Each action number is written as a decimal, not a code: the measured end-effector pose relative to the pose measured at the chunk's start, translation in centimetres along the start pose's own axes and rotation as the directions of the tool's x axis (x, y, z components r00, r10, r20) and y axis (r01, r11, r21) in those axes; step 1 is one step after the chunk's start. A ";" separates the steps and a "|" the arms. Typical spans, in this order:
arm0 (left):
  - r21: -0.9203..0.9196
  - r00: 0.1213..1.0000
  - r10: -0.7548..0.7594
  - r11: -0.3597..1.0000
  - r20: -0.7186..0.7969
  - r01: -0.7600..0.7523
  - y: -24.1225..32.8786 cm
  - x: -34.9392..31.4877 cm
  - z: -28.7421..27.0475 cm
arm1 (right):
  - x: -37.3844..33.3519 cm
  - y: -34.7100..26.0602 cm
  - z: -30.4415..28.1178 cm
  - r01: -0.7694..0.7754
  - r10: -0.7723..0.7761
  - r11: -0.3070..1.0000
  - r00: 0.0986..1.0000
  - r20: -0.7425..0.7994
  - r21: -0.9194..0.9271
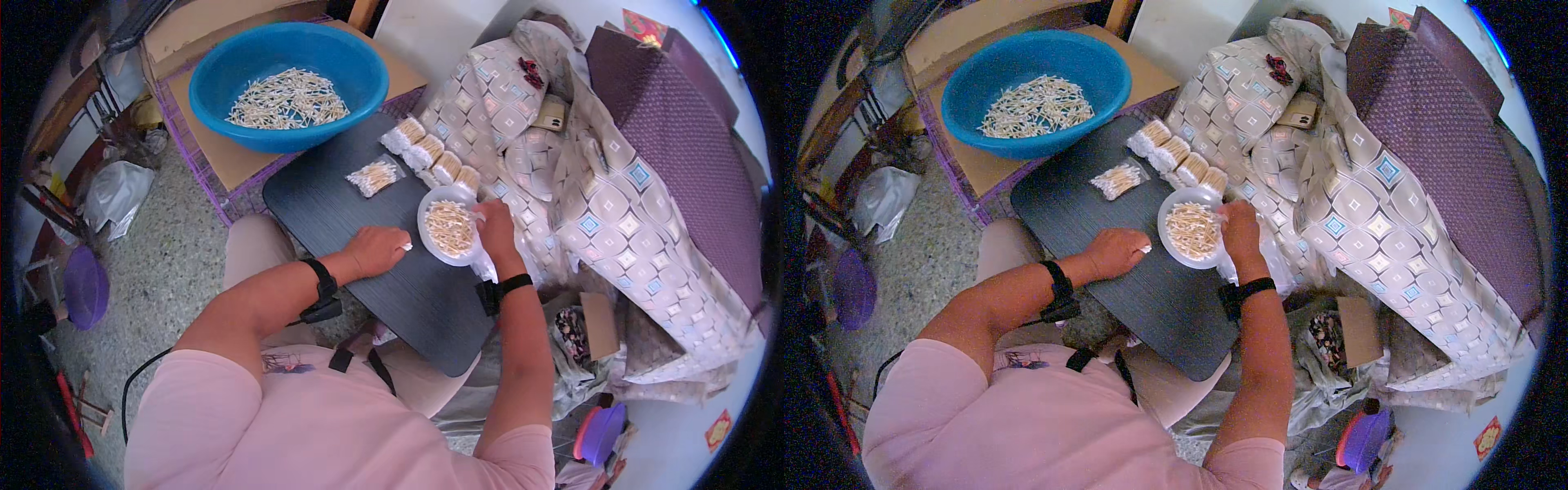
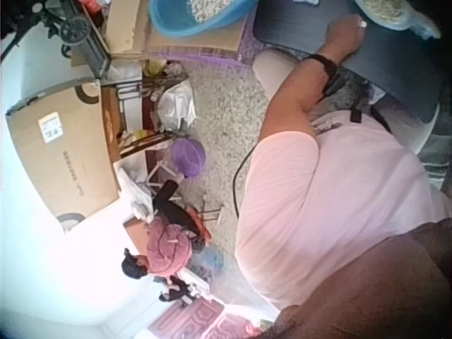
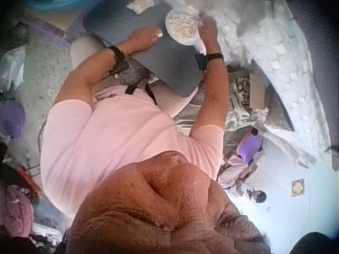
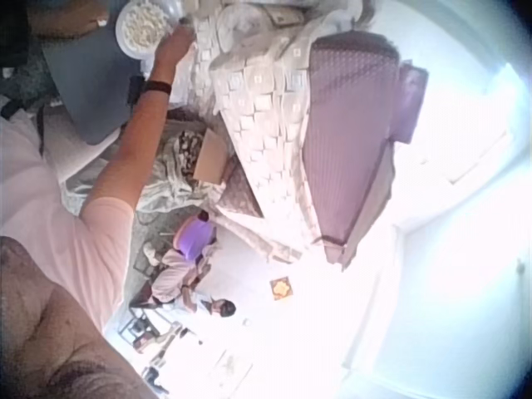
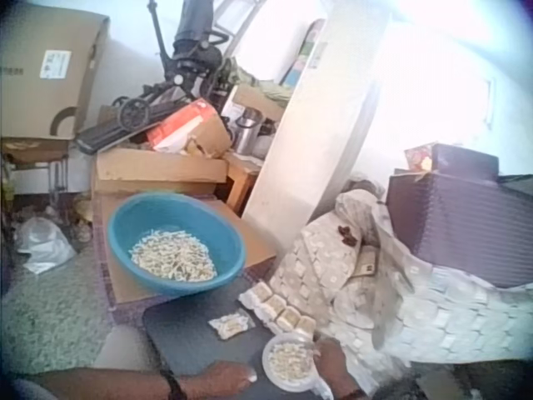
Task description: Packing small cotton swabs or sticks into small plastic bags.
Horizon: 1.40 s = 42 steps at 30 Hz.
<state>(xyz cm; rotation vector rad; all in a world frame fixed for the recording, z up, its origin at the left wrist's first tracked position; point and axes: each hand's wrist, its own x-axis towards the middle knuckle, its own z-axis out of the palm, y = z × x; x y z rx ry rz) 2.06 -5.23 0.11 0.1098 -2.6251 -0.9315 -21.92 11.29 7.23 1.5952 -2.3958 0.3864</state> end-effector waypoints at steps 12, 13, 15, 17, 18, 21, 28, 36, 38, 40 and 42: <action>-0.027 0.999 -0.032 0.999 -0.025 0.032 0.1 -0.2 0.3 | -0.8 -1.6 -1.1 -0.065 0.066 0.998 0.989 -0.135 0.007; -0.028 0.999 -0.032 0.999 -0.025 0.032 -0.1 -0.2 0.6 | -1.0 -1.9 -1.7 -0.088 0.093 0.996 0.981 -0.171 0.033; -0.028 0.996 0.002 1.000 -0.087 -0.005 -0.3 -0.3 1.0 | -1.9 -2.6 -2.5 -0.114 0.124 0.992 0.970 -0.208 0.058; -0.044 0.998 -0.016 0.999 -0.062 0.013 -0.5 -0.3 1.1 | -3.3 -3.5 -3.0 -0.170 0.218 0.967 0.938 -0.271 0.190; -0.057 0.999 -0.031 0.998 -0.037 0.029 -0.4 -0.1 1.0 | -4.4 -3.9 -3.0 -0.177 0.224 0.967 0.934 -0.277 0.184; -0.081 0.997 -0.052 0.996 -0.053 0.048 -0.4 -0.3 0.5 | -7.2 -8.0 -2.2 -0.333 0.620 0.484 0.783 -0.048 0.809; -0.233 0.992 -0.048 0.972 -0.117 0.019 0.2 0.2 -0.4 | -13.3 -14.4 1.8 -0.273 0.720 0.075 0.680 0.138 0.959; -0.500 0.994 -0.113 0.861 -0.004 0.095 2.8 -1.4 0.7 | -13.9 -14.8 3.7 -0.279 0.671 0.105 0.728 0.139 0.955; -0.488 0.996 -0.094 0.869 0.000 0.082 2.7 -1.4 0.7 | -14.0 -14.7 3.9 -0.291 0.662 0.113 0.735 0.146 0.950; -0.474 0.997 -0.077 0.878 0.006 0.070 2.2 -1.4 1.1 | -14.1 -15.0 4.0 -0.303 0.642 0.183 0.757 0.119 0.935; -0.440 1.000 -0.026 0.898 -0.015 0.017 1.8 -1.4 1.4 | -14.0 -15.3 3.7 -0.309 0.649 0.196 0.752 0.113 0.931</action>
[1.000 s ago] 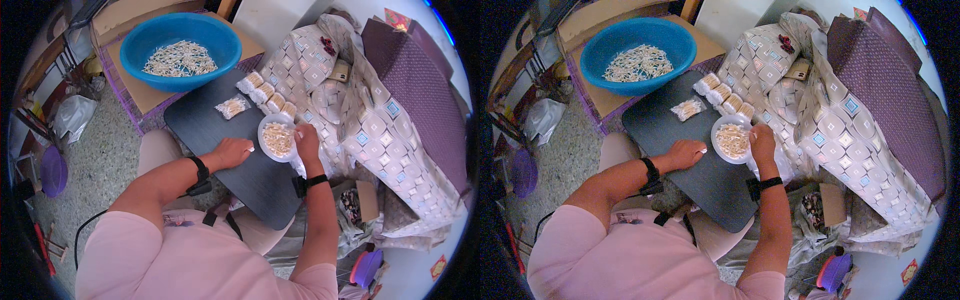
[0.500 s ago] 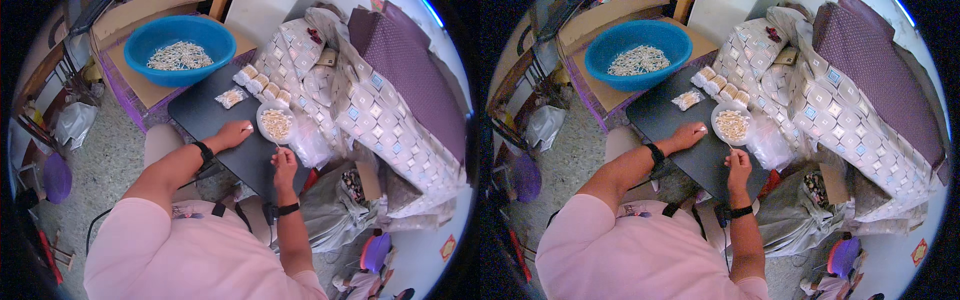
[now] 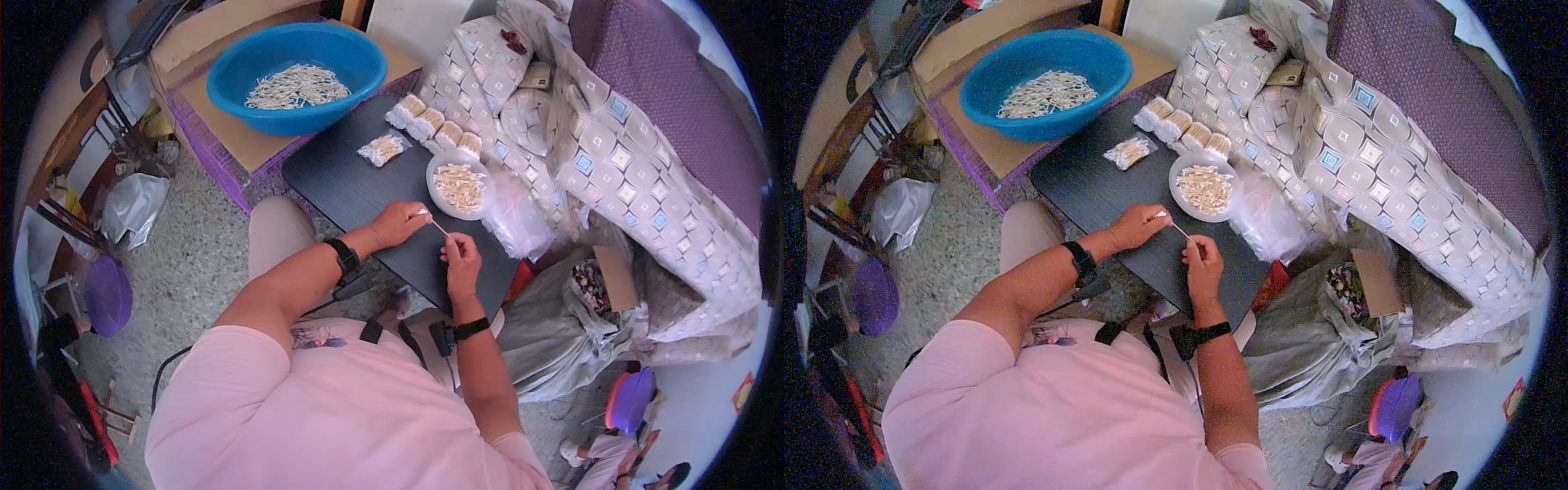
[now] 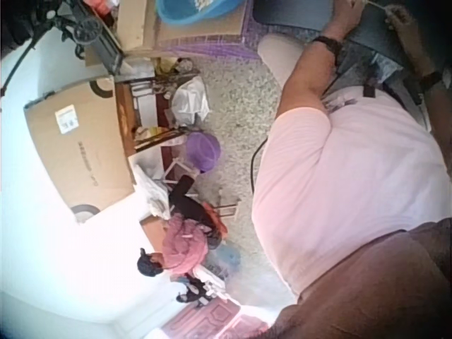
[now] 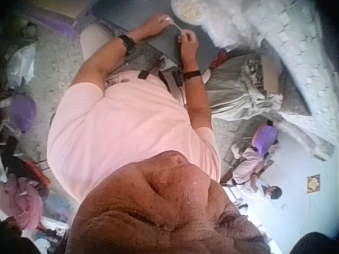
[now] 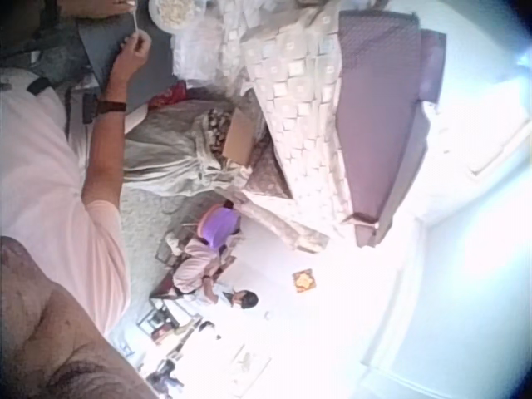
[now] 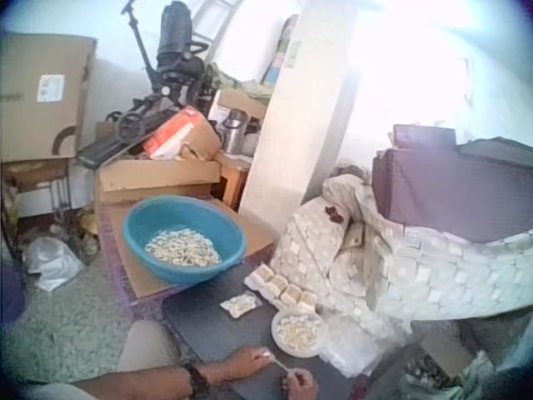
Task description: Packing small cotton swabs or sticks into small plastic bags.
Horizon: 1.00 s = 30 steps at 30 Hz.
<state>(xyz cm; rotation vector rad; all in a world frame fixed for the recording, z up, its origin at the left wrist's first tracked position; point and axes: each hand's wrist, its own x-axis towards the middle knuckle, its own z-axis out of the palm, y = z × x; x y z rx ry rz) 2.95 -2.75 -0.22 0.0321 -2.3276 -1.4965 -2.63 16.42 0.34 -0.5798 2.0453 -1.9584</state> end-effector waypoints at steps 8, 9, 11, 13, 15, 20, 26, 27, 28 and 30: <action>0.048 0.999 0.036 0.998 -0.022 -0.035 -0.2 -0.1 0.0 | 1.0 -0.5 0.1 -0.048 0.047 0.998 0.998 0.029 0.040; 0.043 0.998 0.046 0.998 -0.032 -0.045 -0.1 -0.1 0.0 | 1.3 -0.3 0.2 -0.040 0.038 0.997 0.999 0.039 0.063; 0.021 0.999 0.032 0.999 -0.017 -0.031 0.3 0.0 0.0 | 1.7 -0.1 0.2 -0.033 0.029 0.996 0.998 0.050 0.086; 0.000 1.000 0.012 1.000 -0.003 -0.012 0.5 -0.2 -0.2 | 1.8 -0.1 0.2 -0.059 0.055 0.994 0.997 0.045 0.095; 0.007 1.000 0.004 1.000 -0.005 -0.004 0.4 -0.3 -0.2 | 1.8 0.1 0.2 -0.059 0.053 0.994 0.997 0.062 0.091; -0.070 1.000 -0.030 0.997 -0.003 0.029 -0.1 -0.4 0.1 | 1.4 0.3 0.2 -0.041 0.036 0.997 0.997 0.075 0.073; -0.045 1.000 -0.021 0.999 -0.006 0.021 -0.1 -0.4 0.0 | 1.3 0.5 0.3 -0.015 0.014 0.999 0.999 0.048 0.028; -0.031 1.000 -0.021 0.999 -0.013 0.020 0.1 -0.4 -0.1 | 1.3 0.6 0.3 -0.014 0.013 1.000 0.999 0.050 0.024; -0.030 1.000 -0.019 0.999 -0.010 0.019 0.3 -0.4 -0.1 | 1.4 0.8 0.2 -0.012 0.011 1.000 0.999 0.053 0.019; -0.029 1.000 -0.005 1.000 -0.019 0.005 0.5 -0.4 -0.1 | 1.4 1.0 0.2 -0.013 0.011 0.999 0.999 0.050 0.031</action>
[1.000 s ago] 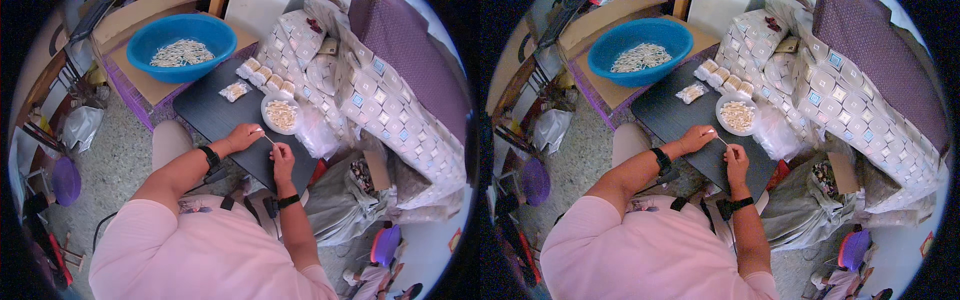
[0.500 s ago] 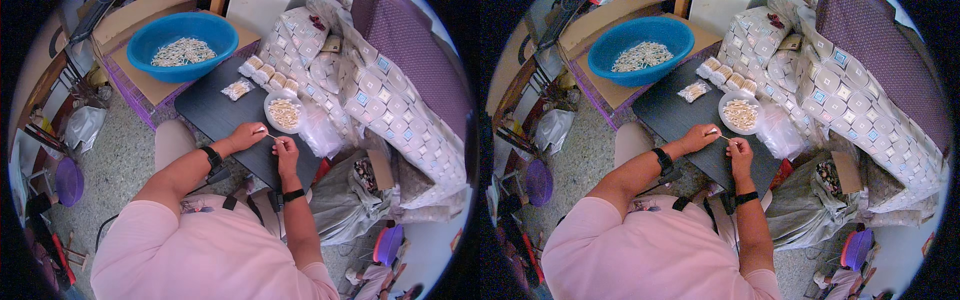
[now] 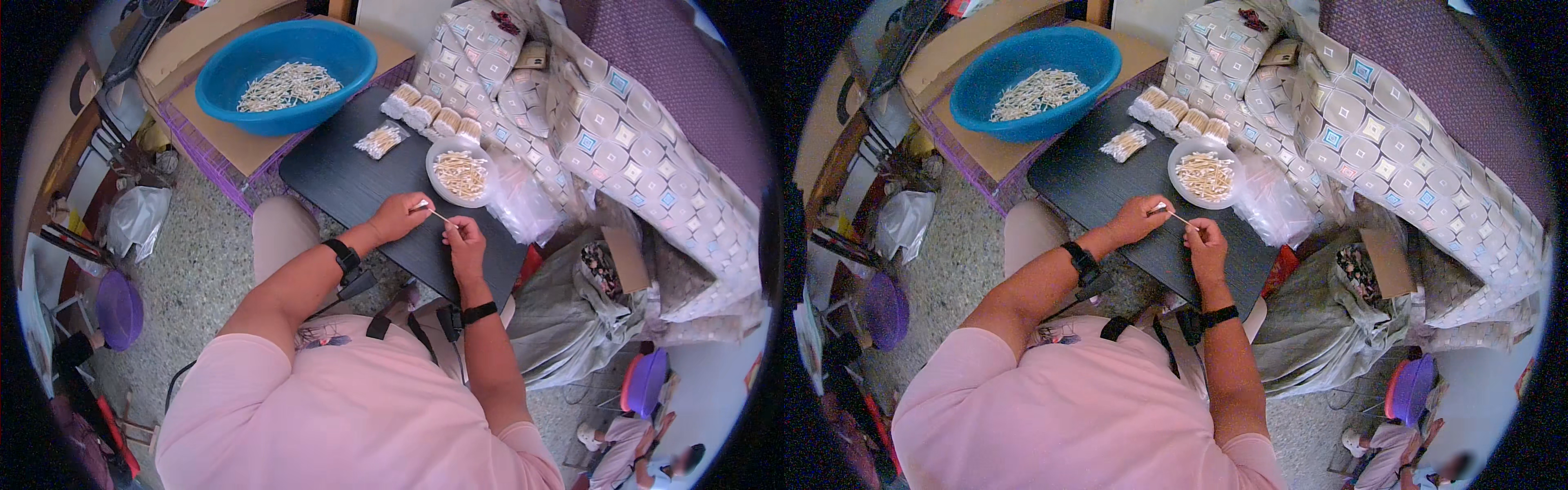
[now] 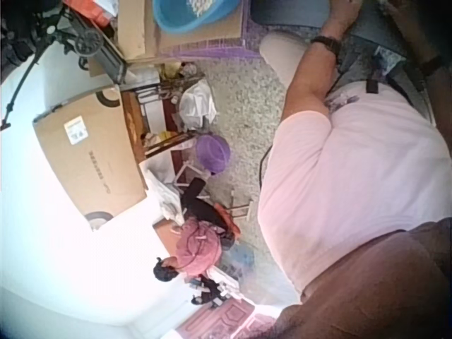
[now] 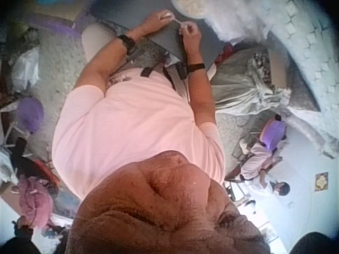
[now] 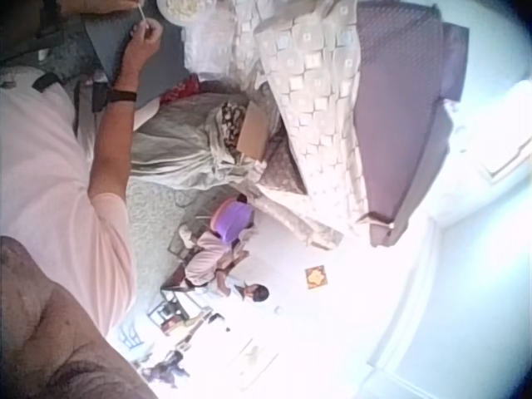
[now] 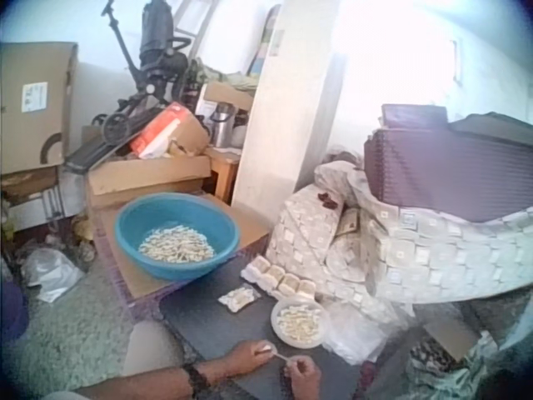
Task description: Packing small cotton swabs or sticks into small plastic bags.
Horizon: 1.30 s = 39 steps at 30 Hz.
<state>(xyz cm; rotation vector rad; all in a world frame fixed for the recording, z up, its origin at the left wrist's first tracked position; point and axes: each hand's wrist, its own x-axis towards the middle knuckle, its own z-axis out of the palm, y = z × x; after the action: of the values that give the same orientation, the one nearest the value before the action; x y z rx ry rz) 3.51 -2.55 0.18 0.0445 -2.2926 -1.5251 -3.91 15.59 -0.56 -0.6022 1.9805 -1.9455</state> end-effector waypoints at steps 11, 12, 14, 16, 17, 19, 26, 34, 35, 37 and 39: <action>0.028 0.998 0.058 0.998 -0.008 -0.058 -0.5 0.2 0.2 | -0.1 0.0 0.1 0.021 -0.022 0.999 1.000 -0.016 -0.043; 0.069 0.995 0.101 0.993 -0.018 -0.099 -0.7 0.4 0.3 | -0.1 0.0 0.0 0.029 -0.029 0.999 1.000 -0.007 -0.044; 0.067 0.995 0.095 0.993 -0.010 -0.094 -1.2 0.3 0.3 | -0.2 0.0 0.1 0.042 -0.042 0.998 0.999 -0.005 -0.046; 0.062 0.996 0.090 0.994 0.003 -0.090 -1.1 0.3 0.2 | -0.2 0.1 0.3 0.054 -0.055 0.998 0.998 -0.004 -0.043; 0.058 0.998 0.058 0.997 0.008 -0.058 -1.0 0.2 0.2 | -0.2 0.1 0.2 0.058 -0.058 0.997 0.998 -0.011 -0.043; 0.055 1.000 0.025 0.998 0.015 -0.025 -0.4 0.1 0.1 | -0.3 0.2 0.2 0.053 -0.053 0.998 0.999 -0.004 -0.028; 0.056 1.000 0.010 0.998 0.004 -0.010 0.5 -0.2 -0.3 | -0.4 -0.2 0.2 0.048 -0.048 0.997 0.999 -0.006 -0.065; 0.031 0.999 -0.038 0.999 0.039 0.037 0.6 -0.2 -0.4 | -0.3 -0.2 0.3 0.042 -0.044 0.996 0.999 -0.025 -0.084; 0.028 0.999 -0.037 0.999 0.033 0.037 0.7 -0.2 -0.5 | -0.4 -0.3 0.4 0.042 -0.043 0.996 0.999 -0.022 -0.084; 0.025 0.999 -0.039 0.999 0.024 0.038 0.9 -0.3 -0.5 | -0.4 -0.3 0.4 0.049 -0.050 0.996 0.999 -0.013 -0.070; 0.027 0.998 -0.052 0.998 0.032 0.051 1.1 -0.3 -0.5 | -0.5 -0.4 0.3 0.045 -0.046 0.997 0.999 -0.013 -0.055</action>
<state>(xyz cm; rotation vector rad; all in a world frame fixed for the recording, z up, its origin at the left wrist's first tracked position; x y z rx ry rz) 4.17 -2.52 1.23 0.0873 -2.3546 -1.5316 -3.31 15.51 -0.23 -0.6546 2.0520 -1.9325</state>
